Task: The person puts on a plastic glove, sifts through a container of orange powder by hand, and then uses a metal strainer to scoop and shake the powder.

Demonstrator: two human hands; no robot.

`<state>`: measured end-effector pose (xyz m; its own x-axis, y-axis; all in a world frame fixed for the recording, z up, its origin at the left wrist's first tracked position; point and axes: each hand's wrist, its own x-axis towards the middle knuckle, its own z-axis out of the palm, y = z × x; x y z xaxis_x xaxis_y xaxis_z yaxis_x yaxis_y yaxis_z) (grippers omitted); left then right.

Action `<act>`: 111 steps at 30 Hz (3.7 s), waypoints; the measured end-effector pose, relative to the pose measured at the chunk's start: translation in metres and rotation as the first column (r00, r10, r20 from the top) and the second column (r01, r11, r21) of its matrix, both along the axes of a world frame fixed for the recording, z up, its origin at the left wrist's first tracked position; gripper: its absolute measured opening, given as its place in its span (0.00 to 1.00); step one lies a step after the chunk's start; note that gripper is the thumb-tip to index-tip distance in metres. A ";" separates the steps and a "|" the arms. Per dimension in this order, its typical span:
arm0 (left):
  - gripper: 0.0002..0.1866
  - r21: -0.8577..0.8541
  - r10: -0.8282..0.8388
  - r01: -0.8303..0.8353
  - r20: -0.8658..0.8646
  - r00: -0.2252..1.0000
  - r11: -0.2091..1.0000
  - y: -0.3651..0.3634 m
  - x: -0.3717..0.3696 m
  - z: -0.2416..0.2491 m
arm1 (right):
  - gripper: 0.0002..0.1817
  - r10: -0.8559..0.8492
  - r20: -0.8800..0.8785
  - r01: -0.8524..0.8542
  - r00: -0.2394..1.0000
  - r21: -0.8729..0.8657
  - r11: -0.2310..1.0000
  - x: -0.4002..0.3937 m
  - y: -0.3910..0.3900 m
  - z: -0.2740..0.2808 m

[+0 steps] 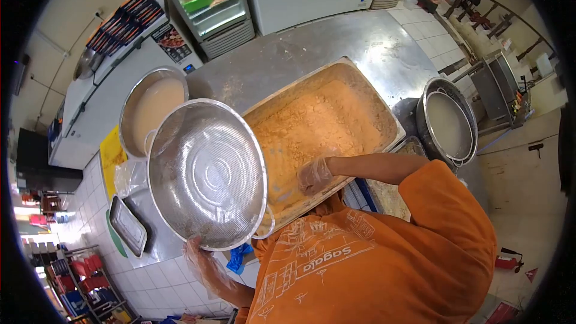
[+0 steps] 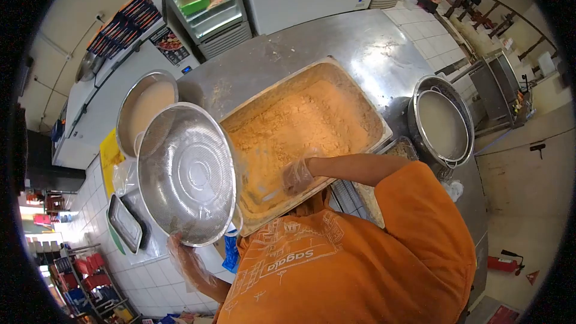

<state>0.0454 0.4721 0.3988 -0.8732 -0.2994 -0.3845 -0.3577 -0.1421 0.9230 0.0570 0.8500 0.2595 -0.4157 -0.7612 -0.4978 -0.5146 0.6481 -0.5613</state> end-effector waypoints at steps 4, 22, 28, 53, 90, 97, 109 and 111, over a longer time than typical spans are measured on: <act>0.27 -0.028 -0.090 0.091 0.038 0.995 0.995 0.018 -0.005 0.012 | 0.12 -0.031 -0.034 0.030 0.999 -0.045 0.999 0.007 0.006 -0.023; 0.31 0.044 -0.199 0.196 0.087 0.976 0.980 0.065 0.019 -0.035 | 0.26 -0.166 -0.358 0.161 0.919 -0.044 0.986 0.012 0.040 0.030; 0.21 0.003 -0.220 0.221 0.108 0.970 0.975 0.066 0.024 -0.039 | 0.25 -0.017 -0.249 0.017 0.968 -0.004 1.000 0.009 0.028 0.013; 0.18 -0.156 0.063 -0.030 0.213 0.975 0.987 0.059 0.047 -0.002 | 0.12 -0.689 -0.140 0.425 0.711 -0.695 0.580 -0.017 0.044 0.016; 0.22 -0.138 0.270 -0.290 -0.149 0.951 0.947 0.019 0.048 0.000 | 0.14 -0.888 -0.457 0.802 -0.054 -0.549 0.234 -0.061 0.051 0.002; 0.27 -0.137 0.265 -0.275 -0.082 0.961 0.952 0.039 0.038 0.008 | 0.12 -0.590 -0.653 0.327 0.475 -0.492 0.807 -0.030 0.013 -0.095; 0.29 -0.129 0.270 -0.275 -0.056 0.961 0.953 0.034 0.045 -0.007 | 0.14 -0.610 -0.684 0.532 0.400 -0.369 0.762 -0.013 0.133 -0.147; 0.27 -0.188 0.233 -0.246 -0.089 0.969 0.951 0.034 0.048 -0.001 | 0.15 -0.635 -0.675 0.647 0.375 -0.300 0.701 -0.014 0.143 -0.144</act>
